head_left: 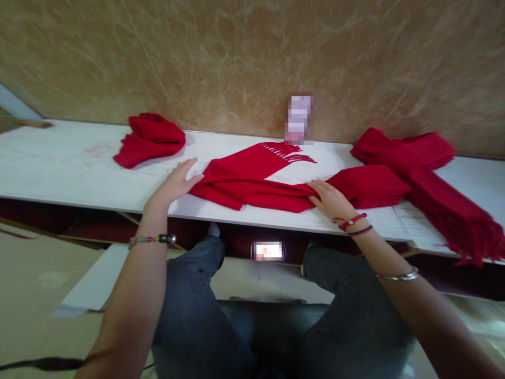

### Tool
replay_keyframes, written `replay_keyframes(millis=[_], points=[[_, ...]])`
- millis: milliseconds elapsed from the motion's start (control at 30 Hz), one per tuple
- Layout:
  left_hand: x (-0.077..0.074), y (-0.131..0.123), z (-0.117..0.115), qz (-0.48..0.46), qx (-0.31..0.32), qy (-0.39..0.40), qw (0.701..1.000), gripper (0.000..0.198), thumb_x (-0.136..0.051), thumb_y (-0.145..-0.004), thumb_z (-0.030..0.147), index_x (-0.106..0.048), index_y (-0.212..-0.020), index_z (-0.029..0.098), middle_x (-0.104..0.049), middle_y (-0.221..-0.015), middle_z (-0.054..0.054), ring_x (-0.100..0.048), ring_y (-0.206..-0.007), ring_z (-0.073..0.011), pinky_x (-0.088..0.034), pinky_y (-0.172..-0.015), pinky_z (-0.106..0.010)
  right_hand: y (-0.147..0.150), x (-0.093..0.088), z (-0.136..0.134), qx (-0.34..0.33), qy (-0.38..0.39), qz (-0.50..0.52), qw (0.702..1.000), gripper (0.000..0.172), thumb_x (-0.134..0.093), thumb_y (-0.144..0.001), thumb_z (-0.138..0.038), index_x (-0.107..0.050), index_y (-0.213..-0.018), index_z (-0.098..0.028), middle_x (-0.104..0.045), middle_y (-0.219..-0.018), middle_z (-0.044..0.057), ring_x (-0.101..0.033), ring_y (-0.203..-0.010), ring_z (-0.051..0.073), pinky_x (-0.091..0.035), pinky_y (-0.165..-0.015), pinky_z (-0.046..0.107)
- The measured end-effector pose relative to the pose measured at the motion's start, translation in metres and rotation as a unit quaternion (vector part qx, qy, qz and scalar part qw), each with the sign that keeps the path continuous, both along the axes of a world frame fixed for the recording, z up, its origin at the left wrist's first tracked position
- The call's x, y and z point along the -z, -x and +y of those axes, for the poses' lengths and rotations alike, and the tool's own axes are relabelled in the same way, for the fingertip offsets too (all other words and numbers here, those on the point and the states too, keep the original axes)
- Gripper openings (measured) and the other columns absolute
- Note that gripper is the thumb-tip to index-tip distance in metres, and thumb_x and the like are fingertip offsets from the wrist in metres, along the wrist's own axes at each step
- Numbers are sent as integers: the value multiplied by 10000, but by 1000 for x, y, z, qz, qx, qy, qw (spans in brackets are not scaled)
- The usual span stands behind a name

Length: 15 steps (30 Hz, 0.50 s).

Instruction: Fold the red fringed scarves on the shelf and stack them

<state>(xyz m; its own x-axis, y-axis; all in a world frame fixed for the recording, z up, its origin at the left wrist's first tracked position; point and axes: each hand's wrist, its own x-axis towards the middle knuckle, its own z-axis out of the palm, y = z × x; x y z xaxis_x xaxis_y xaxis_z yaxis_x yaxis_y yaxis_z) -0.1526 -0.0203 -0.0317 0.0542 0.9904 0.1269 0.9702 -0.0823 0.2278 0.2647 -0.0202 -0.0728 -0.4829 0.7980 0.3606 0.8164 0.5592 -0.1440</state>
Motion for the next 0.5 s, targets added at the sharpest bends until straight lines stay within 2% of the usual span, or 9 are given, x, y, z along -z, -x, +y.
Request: replay_keyframes(millis=[33, 100, 233, 367, 500], points=[[2, -4, 1, -36, 48, 20, 998, 676, -217, -895, 499, -227, -1435, 93, -270, -1492, -124, -257, -1362, -225, -193, -1121, -380, 0, -1, 0, 1, 0, 2, 1000, 419, -446, -848, -216, -548, -1237, -98, -581, -1239, 165, -503, -1198, 277, -410, -1017, 467], [5, -9, 1, -88, 85, 61, 991, 683, -298, -858, 540, -327, -1408, 136, -360, -1455, -82, -355, -1316, -182, -232, -1103, -293, -1, -2, -1, 0, 0, 8, 1000, 413, -447, -840, -194, -566, -1219, -82, -585, -1234, 168, -512, -1190, 274, -409, -1023, 457], [2, -5, -3, -71, 109, 119, 984, 743, -532, -752, 545, -368, -1395, 211, -323, -1472, -65, -327, -1336, -222, -230, -1100, -341, -4, -3, -1, -23, 3, 19, 1000, 410, -470, -801, -135, -600, -1190, -133, -604, -1224, 120, -520, -1185, 256, -430, -1010, 444], [1, 8, -3, -41, 126, 117, 984, 764, -558, -746, 514, -333, -1411, 214, -299, -1481, -56, -250, -1369, -235, -220, -1099, -372, -5, -4, 0, -30, 9, 10, 999, 421, -474, -774, -93, -622, -1164, -146, -619, -1204, 114, -547, -1153, 256, -441, -997, 443], [-3, 18, 4, -10, 154, 134, 979, 913, -604, -662, 580, -301, -1420, 170, -253, -1495, -69, -241, -1370, -242, -212, -1097, -367, -5, -4, 2, -23, 21, 2, 1000, 449, -471, -756, -74, -617, -1175, -143, -615, -1206, 130, -543, -1155, 270, -440, -985, 474]])
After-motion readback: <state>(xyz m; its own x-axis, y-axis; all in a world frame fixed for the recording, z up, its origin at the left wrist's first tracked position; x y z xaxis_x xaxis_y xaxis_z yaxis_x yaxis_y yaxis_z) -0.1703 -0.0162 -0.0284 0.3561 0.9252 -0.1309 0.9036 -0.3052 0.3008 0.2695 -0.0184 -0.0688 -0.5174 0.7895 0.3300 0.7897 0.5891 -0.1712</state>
